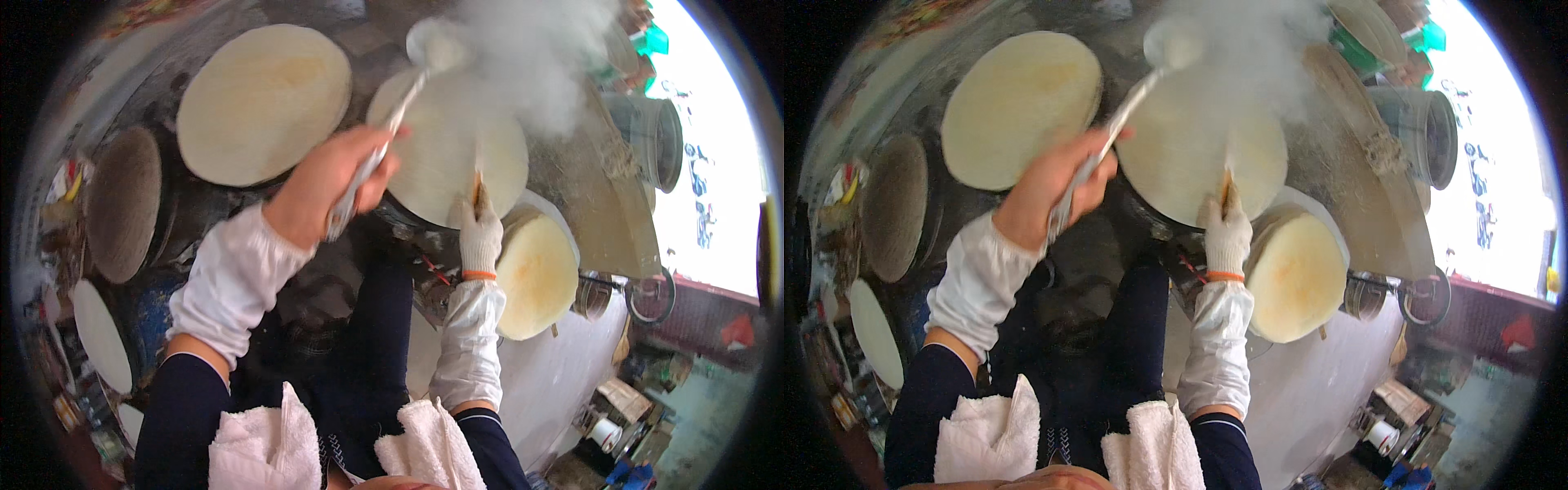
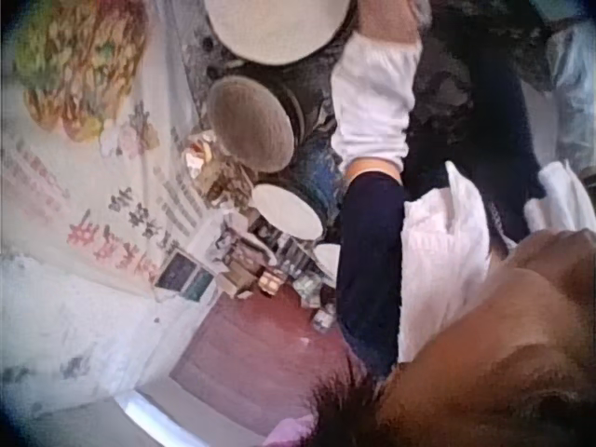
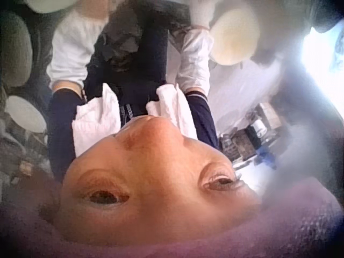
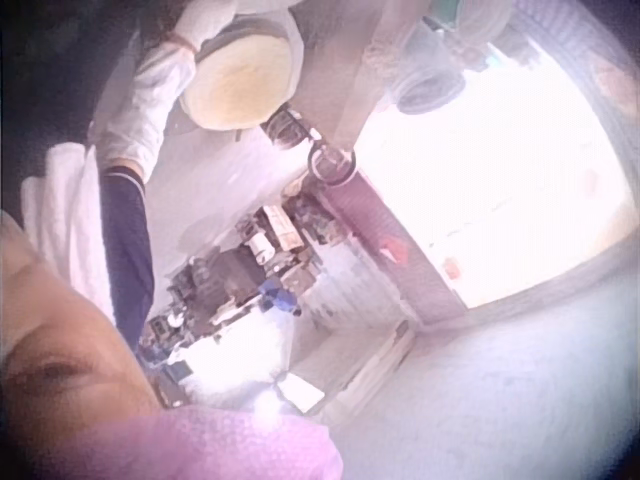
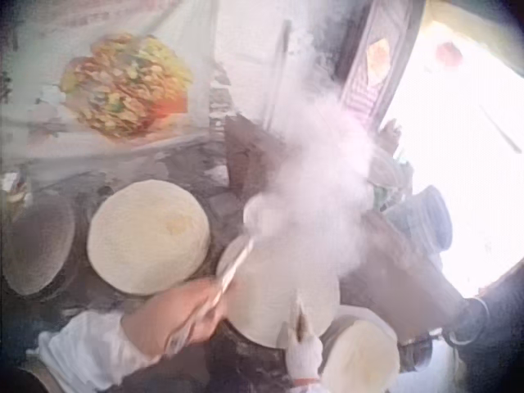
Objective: The person scoops white batter from a large metal bowl and pours it onto multiple hot circular griddles. Using a wooden spreader, they spread the batter into thin, round crepes. The person flips the crepes with a metal spatula and stacks the finished ones on a nearby tray.
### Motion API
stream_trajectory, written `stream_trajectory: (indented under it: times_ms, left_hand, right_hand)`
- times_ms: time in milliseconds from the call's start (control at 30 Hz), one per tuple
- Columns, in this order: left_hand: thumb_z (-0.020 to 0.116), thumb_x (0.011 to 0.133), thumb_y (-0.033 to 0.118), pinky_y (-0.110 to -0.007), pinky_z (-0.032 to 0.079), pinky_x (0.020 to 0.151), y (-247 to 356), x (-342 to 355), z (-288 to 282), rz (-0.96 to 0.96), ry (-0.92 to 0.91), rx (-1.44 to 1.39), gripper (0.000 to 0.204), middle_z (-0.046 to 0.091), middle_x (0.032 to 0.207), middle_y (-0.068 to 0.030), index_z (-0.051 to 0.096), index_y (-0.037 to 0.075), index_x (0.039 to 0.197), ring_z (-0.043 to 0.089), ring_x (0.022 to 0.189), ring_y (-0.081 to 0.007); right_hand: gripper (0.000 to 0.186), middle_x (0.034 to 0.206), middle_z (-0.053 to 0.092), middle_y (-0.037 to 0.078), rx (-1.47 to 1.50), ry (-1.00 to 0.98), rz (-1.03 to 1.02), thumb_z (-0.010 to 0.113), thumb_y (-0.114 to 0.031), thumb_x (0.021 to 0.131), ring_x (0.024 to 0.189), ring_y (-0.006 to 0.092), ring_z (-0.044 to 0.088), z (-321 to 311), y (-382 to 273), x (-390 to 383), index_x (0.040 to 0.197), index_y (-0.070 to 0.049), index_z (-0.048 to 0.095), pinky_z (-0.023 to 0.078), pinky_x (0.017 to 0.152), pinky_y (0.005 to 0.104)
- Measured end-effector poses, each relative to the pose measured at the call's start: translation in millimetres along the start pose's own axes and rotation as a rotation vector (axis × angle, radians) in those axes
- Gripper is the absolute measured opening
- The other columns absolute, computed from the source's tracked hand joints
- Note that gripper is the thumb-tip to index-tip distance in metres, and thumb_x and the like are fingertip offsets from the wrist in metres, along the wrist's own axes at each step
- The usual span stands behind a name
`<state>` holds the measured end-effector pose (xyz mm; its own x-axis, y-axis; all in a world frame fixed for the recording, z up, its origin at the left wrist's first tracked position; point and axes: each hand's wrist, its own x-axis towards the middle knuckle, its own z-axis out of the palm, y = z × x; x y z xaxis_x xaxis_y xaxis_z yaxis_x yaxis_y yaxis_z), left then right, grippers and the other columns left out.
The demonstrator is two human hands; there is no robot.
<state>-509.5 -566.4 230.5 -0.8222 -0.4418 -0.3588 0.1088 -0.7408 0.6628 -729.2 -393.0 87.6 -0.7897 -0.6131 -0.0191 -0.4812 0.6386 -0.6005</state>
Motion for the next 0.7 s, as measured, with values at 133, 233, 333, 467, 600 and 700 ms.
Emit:
stream_trajectory:
  times_ms: [133, 233, 333, 467, 600, 700]
  left_hand:
    - [0.045, 0.108, 0.028, -0.018, 0.037, 0.039, -16, -135, -41, -0.207, 0.070, -0.010, 0.042, 0.050, 0.074, 0.0009, 0.048, 0.000, 0.139, 0.044, 0.045, -0.0036]
    - [0.041, 0.108, 0.022, -0.019, 0.039, 0.041, -63, -225, -81, -0.270, 0.147, -0.121, 0.038, 0.051, 0.074, 0.0009, 0.048, 0.000, 0.138, 0.045, 0.047, -0.0042]
    - [0.044, 0.108, 0.022, -0.020, 0.039, 0.043, -97, -315, -120, -0.202, 0.302, -0.229, 0.034, 0.053, 0.075, -0.0006, 0.051, 0.002, 0.135, 0.046, 0.049, -0.0051]
    - [0.040, 0.110, 0.022, -0.020, 0.039, 0.042, -111, -388, -137, -0.077, 0.520, -0.245, 0.034, 0.051, 0.072, 0.0008, 0.050, 0.001, 0.134, 0.045, 0.048, -0.0042]
    - [0.041, 0.109, 0.020, -0.022, 0.038, 0.040, -119, -425, -157, 0.119, 0.620, -0.268, 0.035, 0.056, 0.073, -0.0002, 0.047, 0.001, 0.138, 0.045, 0.046, -0.0049]
    - [0.041, 0.109, 0.018, -0.022, 0.038, 0.040, -112, -438, -174, 0.177, 0.615, -0.315, 0.037, 0.057, 0.073, -0.0006, 0.045, 0.000, 0.140, 0.046, 0.045, -0.0053]
  right_hand:
    - [0.057, 0.131, 0.066, 0.019, 0.229, -0.149, -0.069, 0.066, -0.020, 0.095, 0.118, 0.0214, 0.065, 16, -22, -71, 0.146, 0.000, 0.050, 0.049, 0.100, 0.0332]
    - [0.052, 0.122, 0.067, 0.015, 0.572, -0.234, -0.060, 0.064, -0.015, 0.097, 0.108, 0.0172, 0.063, 31, -70, -114, 0.144, 0.004, 0.050, 0.049, 0.095, 0.0291]
    - [0.037, 0.107, 0.072, 0.016, 0.336, -0.331, -0.237, 0.063, -0.021, 0.097, 0.099, 0.0228, 0.068, 58, -141, -154, 0.125, 0.003, 0.063, 0.051, 0.087, 0.0350]
    - [0.034, 0.110, 0.068, 0.021, 0.181, -0.430, -0.436, 0.067, -0.026, 0.093, 0.102, 0.0428, 0.066, 117, -214, -160, 0.121, -0.006, 0.063, 0.052, 0.086, 0.0450]
    - [0.058, 0.126, 0.058, 0.015, -0.199, -0.302, -0.548, 0.079, -0.034, 0.083, 0.107, 0.0387, 0.065, 149, -298, -161, 0.133, -0.016, 0.056, 0.055, 0.086, 0.0463]
    - [0.070, 0.129, 0.056, 0.014, -0.388, -0.234, -0.652, 0.083, -0.036, 0.078, 0.117, 0.0322, 0.061, 186, -316, -148, 0.138, -0.020, 0.050, 0.056, 0.086, 0.0446]
